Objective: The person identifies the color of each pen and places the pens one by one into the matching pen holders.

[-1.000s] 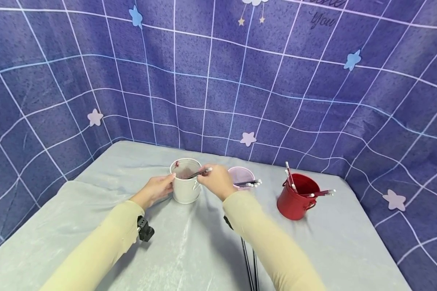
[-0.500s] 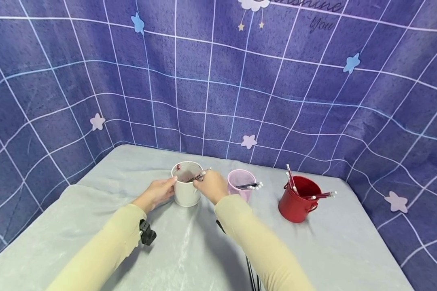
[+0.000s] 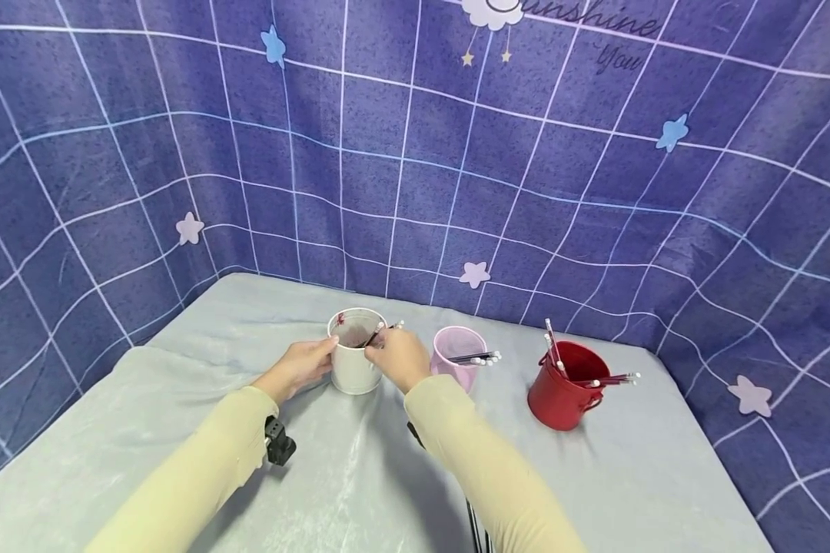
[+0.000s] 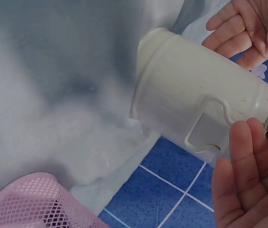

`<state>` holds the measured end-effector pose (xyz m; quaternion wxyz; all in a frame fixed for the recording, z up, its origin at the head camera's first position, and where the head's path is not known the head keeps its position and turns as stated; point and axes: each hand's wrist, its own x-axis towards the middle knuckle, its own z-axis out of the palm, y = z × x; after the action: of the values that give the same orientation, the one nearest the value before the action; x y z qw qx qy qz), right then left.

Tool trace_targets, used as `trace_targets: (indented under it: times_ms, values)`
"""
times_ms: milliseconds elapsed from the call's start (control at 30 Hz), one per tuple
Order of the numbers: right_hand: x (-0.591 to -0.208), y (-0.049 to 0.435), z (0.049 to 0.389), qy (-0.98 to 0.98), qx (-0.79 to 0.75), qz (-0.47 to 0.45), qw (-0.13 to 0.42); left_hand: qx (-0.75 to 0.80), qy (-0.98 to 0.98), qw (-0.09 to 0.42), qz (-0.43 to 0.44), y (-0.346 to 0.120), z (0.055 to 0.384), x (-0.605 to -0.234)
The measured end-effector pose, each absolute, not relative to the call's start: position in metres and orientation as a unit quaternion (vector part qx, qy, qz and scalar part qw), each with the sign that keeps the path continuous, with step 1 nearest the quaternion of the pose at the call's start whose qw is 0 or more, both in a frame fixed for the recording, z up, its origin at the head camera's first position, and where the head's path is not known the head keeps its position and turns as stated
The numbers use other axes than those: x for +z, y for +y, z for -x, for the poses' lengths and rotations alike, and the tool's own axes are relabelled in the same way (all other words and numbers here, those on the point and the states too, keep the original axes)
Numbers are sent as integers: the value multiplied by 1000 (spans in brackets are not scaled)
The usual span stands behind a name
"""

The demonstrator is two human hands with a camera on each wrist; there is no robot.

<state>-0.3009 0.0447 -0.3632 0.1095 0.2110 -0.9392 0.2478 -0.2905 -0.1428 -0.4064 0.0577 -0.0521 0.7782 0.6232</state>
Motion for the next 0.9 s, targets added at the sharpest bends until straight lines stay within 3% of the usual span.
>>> trace_targets:
  times_ms: [300,600,900]
  values:
    - [-355,95,284,-939,256,-220,59,616,783,73,55,-145,296,-407]
    - [-353,167,254,-906,209,-367,16,617,781,88,52,-143,301,-403]
    - [-374,214,230,-941,159,-299,8,638,761,96,69,-140,299,-404]
